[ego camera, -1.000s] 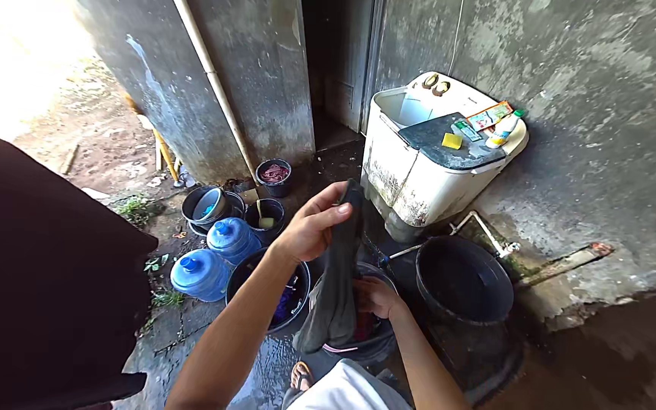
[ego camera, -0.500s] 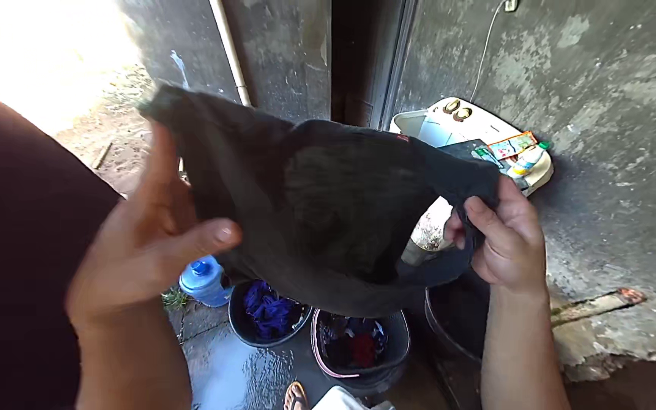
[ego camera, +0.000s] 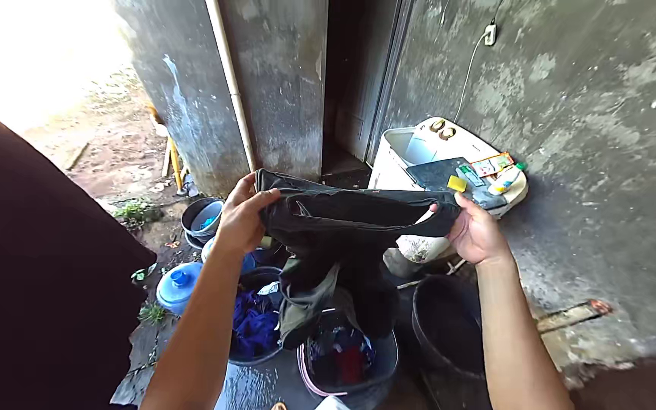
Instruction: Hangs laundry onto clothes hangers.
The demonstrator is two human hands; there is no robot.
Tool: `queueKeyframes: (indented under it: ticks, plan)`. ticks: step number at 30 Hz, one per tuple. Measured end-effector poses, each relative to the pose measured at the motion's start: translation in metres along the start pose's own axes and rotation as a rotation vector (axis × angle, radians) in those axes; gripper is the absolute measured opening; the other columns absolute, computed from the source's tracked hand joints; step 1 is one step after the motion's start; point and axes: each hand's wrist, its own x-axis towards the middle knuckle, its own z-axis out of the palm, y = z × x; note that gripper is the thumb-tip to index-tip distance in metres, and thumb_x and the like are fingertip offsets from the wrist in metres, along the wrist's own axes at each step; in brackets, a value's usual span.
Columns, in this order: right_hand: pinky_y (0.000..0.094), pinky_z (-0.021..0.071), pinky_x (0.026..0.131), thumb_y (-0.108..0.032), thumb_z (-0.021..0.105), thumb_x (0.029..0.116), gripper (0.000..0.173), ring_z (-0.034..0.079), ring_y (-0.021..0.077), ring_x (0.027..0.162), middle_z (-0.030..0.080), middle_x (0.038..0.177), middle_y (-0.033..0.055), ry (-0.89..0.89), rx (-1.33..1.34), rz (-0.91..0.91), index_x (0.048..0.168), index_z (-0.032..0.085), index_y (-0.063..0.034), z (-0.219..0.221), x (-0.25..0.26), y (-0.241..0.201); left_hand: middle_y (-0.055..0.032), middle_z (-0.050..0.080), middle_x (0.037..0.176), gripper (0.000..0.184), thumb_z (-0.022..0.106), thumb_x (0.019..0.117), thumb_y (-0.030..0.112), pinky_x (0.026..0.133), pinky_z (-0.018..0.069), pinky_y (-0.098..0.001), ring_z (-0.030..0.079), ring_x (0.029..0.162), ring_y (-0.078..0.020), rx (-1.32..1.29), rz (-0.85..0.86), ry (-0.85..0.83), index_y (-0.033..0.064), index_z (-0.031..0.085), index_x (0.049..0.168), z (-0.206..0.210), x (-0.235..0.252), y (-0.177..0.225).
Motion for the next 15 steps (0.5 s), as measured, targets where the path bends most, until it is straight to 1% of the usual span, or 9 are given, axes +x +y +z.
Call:
queueKeyframes:
  ticks: [2, 3, 5, 6, 7, 9, 11, 13, 15]
  plan:
    - [0.0428, 0.0594, 0.086, -0.028, 0.013, 0.1092, 0.05, 0.07, 0.0227, 0.102, 0.07, 0.117, 0.0094, -0.099, 0.129, -0.075, 0.134, 0.054, -0.0126, -0.006, -0.003, 0.022, -0.0081, 0.07, 0.115, 0.063, 0.06, 0.1004, 0.013, 0.076, 0.0625, -0.0408, 0.072, 0.09, -0.0194, -0.025, 0.024, 0.004, 0.0248, 0.031, 0.156, -0.01, 0.001, -0.007]
    - [0.0425, 0.06, 0.086, -0.02, 0.018, 0.1063, 0.045, 0.07, 0.0219, 0.102, 0.07, 0.118, 0.0085, -0.106, 0.151, -0.155, 0.135, 0.051, -0.0124, -0.006, -0.001, 0.032, -0.0096, 0.07, 0.114, 0.067, 0.06, 0.0994, 0.011, 0.076, 0.0623, -0.0415, 0.072, 0.089, -0.0203, -0.048, 0.05, 0.026, 0.0244, 0.03, 0.158, -0.017, 0.003, -0.012]
    - [0.0362, 0.0629, 0.08, -0.008, 0.044, 0.0959, 0.036, 0.072, 0.017, 0.096, 0.072, 0.114, 0.0058, -0.169, 0.201, -0.365, 0.13, 0.054, -0.0134, 0.011, 0.016, 0.033, -0.0119, 0.072, 0.104, 0.072, 0.059, 0.0967, 0.007, 0.074, 0.0632, -0.0404, 0.073, 0.084, -0.0204, -0.097, 0.163, 0.071, 0.0202, 0.028, 0.16, -0.031, 0.012, -0.002]
    - [0.0329, 0.0638, 0.075, -0.009, 0.06, 0.0946, 0.03, 0.073, 0.015, 0.09, 0.075, 0.108, 0.0056, -0.206, 0.268, -0.435, 0.124, 0.062, -0.0147, 0.026, 0.024, 0.026, -0.012, 0.072, 0.1, 0.07, 0.057, 0.0969, 0.006, 0.074, 0.0636, -0.0398, 0.073, 0.082, -0.0201, -0.122, 0.214, 0.075, 0.0173, 0.028, 0.16, -0.035, 0.014, 0.009]
    - [0.0294, 0.0631, 0.07, -0.012, 0.067, 0.094, 0.026, 0.073, 0.0122, 0.084, 0.076, 0.103, 0.0047, -0.209, 0.271, -0.49, 0.12, 0.066, -0.0146, 0.043, 0.029, 0.017, -0.0115, 0.072, 0.097, 0.066, 0.055, 0.0974, 0.006, 0.074, 0.064, -0.039, 0.074, 0.081, -0.0194, -0.148, 0.252, 0.074, 0.0148, 0.03, 0.159, -0.037, 0.014, 0.021]
    - [0.0336, 0.064, 0.079, -0.011, 0.055, 0.1004, 0.021, 0.074, 0.0151, 0.089, 0.075, 0.103, 0.0062, -0.161, 0.143, -0.585, 0.121, 0.061, -0.0064, 0.077, 0.038, -0.009, -0.011, 0.073, 0.096, 0.062, 0.053, 0.0987, 0.005, 0.073, 0.0641, -0.0371, 0.074, 0.08, -0.0185, -0.173, 0.294, 0.075, 0.0132, 0.034, 0.157, -0.036, 0.014, 0.042]
    - [0.0364, 0.0655, 0.075, -0.009, 0.037, 0.1037, 0.026, 0.074, 0.0182, 0.082, 0.074, 0.094, 0.009, -0.026, -0.051, -0.647, 0.115, 0.057, 0.0034, 0.111, 0.044, -0.035, -0.0123, 0.073, 0.096, 0.062, 0.053, 0.0985, 0.004, 0.072, 0.0639, -0.0372, 0.073, 0.079, -0.019, -0.186, 0.304, 0.079, 0.0133, 0.035, 0.157, -0.035, 0.013, 0.06]
    - [0.0317, 0.0633, 0.075, -0.011, 0.035, 0.1069, 0.029, 0.072, 0.0122, 0.081, 0.072, 0.089, 0.0061, 0.043, -0.115, -0.626, 0.111, 0.06, 0.0033, 0.143, 0.045, -0.052, -0.0136, 0.072, 0.094, 0.061, 0.054, 0.0975, 0.004, 0.071, 0.0637, -0.0378, 0.073, 0.077, -0.0196, -0.192, 0.306, 0.095, 0.0119, 0.038, 0.156, -0.035, 0.01, 0.072]
    - [0.0223, 0.057, 0.076, -0.014, 0.03, 0.1106, 0.028, 0.064, 0.0019, 0.084, 0.065, 0.09, -0.0017, -0.033, -0.021, -0.513, 0.115, 0.057, -0.0054, 0.171, 0.037, -0.066, -0.0135, 0.072, 0.094, 0.059, 0.054, 0.096, 0.004, 0.07, 0.0637, -0.037, 0.073, 0.077, -0.0192, -0.2, 0.314, 0.116, 0.0095, 0.041, 0.153, -0.036, 0.004, 0.082]
